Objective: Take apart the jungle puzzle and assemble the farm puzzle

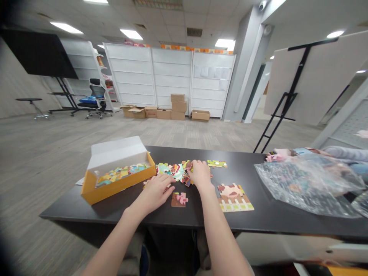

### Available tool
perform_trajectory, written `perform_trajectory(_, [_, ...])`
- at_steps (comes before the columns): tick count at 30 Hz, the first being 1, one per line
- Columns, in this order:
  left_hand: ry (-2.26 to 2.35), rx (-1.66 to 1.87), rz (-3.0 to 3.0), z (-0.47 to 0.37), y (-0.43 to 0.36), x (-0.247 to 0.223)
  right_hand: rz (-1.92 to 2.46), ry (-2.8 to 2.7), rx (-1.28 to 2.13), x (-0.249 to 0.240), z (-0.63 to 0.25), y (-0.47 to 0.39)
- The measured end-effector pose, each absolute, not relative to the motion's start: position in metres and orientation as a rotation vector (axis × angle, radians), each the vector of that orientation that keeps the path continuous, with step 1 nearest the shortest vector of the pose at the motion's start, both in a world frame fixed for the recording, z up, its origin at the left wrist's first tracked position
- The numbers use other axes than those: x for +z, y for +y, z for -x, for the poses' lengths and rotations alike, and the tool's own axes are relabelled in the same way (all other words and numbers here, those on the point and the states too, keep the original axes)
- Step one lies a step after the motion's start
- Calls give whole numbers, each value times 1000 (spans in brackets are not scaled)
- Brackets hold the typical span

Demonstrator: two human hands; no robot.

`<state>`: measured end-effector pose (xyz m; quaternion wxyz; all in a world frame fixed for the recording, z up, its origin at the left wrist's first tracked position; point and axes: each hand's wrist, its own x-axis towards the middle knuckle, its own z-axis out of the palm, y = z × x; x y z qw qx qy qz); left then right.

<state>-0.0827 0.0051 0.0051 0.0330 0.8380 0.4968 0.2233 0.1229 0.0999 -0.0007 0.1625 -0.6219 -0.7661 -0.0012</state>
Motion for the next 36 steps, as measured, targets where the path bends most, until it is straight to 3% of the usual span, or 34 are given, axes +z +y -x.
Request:
perform_trajectory(16, [1299,683,-2467,71,-8,11,1722,-2141,99,-2,-124,99])
perform_trajectory(25, [1271,632,-2450,75,-7,9,1479,-2014,169,11,-172,81])
perform_trajectory(36, [1248,581,-2444,75,-10,10,1387,-2148,1053,37,-200,8])
